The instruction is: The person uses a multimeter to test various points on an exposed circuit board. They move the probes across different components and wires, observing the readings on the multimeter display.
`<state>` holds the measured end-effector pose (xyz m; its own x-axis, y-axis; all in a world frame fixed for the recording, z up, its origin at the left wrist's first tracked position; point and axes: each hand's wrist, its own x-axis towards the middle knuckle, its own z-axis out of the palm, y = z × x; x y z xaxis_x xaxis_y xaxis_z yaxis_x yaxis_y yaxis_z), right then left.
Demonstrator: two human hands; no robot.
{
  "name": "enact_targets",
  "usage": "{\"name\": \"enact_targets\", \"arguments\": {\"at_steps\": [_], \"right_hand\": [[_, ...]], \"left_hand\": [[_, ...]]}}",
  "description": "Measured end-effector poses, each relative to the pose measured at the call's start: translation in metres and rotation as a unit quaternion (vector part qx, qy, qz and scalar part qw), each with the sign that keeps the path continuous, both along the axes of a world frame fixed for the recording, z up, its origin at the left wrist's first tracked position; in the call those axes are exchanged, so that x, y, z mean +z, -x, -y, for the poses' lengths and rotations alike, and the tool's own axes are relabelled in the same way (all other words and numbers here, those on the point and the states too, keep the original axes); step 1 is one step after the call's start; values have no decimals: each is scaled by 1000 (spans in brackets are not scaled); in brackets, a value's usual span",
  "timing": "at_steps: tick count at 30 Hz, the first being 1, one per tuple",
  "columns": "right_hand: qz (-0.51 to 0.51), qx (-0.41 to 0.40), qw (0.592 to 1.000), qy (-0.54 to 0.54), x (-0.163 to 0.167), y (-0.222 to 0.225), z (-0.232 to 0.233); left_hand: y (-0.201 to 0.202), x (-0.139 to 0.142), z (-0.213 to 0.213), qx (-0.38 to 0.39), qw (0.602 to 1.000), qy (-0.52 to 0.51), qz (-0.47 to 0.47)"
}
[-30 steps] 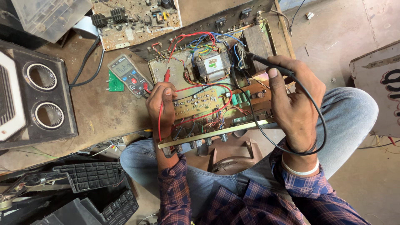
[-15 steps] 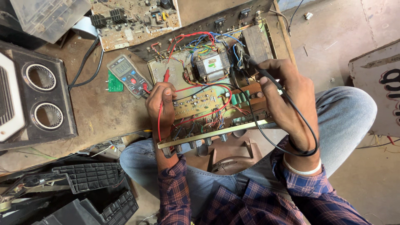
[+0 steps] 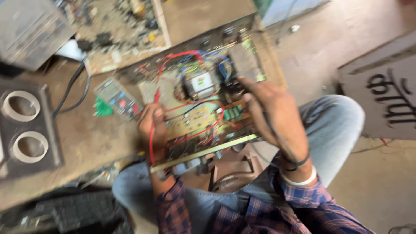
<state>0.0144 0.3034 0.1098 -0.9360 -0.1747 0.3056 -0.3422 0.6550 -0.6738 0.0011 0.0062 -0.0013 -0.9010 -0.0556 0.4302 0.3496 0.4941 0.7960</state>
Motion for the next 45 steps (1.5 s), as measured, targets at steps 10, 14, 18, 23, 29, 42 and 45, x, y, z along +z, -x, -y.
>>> {"name": "enact_targets", "arguments": {"at_steps": [10, 14, 18, 23, 29, 42, 45], "right_hand": [[22, -2, 1000, 2, 2, 2, -5], [11, -12, 999, 28, 2, 2, -3], [17, -54, 996, 71, 2, -1, 2], [31, -80, 992, 93, 3, -3, 6], [21, -79, 993, 87, 3, -2, 6], [33, -80, 992, 92, 0, -1, 4], [15, -76, 993, 85, -4, 0, -2]], "left_hand": [[1, 3, -4, -9, 1000, 5, -16], [0, 5, -4, -13, 1000, -4, -13], [1, 6, -2, -16, 1000, -6, -14], [1, 4, 0, -25, 999, -6, -20], [0, 3, 0, -26, 999, -5, -26], [0, -1, 2, 0, 1000, 13, -4], [1, -2, -4, 18, 999, 30, -2]]}}
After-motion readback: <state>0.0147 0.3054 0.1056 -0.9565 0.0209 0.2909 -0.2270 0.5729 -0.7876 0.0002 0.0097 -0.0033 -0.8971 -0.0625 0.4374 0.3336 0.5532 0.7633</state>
